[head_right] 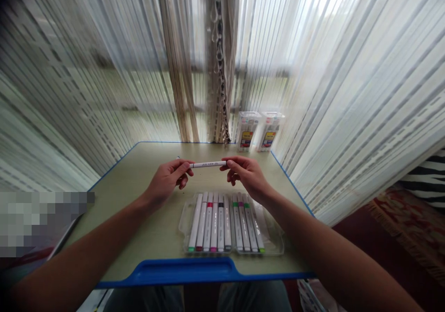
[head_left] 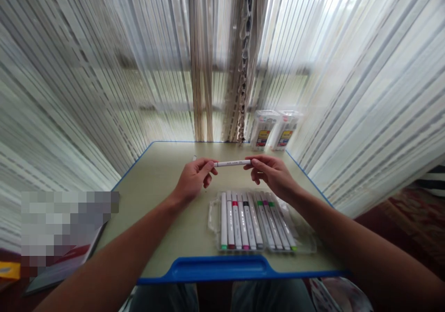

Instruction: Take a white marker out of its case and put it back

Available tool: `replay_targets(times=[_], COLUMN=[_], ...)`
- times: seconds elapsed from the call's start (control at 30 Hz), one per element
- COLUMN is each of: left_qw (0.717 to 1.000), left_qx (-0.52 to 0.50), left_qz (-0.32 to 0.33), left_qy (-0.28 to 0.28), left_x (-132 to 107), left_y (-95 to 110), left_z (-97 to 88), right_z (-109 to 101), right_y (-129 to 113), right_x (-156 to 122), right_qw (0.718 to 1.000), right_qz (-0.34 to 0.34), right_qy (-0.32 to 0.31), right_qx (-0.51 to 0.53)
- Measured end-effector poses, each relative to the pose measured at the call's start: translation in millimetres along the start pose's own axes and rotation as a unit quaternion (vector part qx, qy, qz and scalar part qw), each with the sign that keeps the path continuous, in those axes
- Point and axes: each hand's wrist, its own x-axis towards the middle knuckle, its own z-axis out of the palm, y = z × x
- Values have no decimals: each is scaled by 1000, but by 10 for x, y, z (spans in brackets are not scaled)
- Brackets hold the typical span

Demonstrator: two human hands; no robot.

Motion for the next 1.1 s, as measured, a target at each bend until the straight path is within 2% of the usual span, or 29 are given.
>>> replay_targets(times=[0.27,0.57,0.73,0.87,0.97,1.1], left_qw=[1000,996,978,962,958,969], left_qx=[-15,77,133,166,178,162], left_qz=[8,12,-27,-33,-30,2], left_qy=[21,-46,-161,-213,-224,-186], left_x=[5,-55,-153,-199,-191,-141], left_y=[22,16,-2,-30,-30,-30], left_z=[-6,26,57,67,59,45], right_z=[16,37,55,69,69,58], right_y=[-50,1,-30,-39,-49,-39], right_x=[5,-27,-74,-92,-92,-77], right_qw=[998,992,979,963,959,961], right_qz=[-34,-37,3,16,16,11], right_qy=[58,-15,-87,-138,-143,-134], right_qx=[-13,-117,-186,-230,-243,-243])
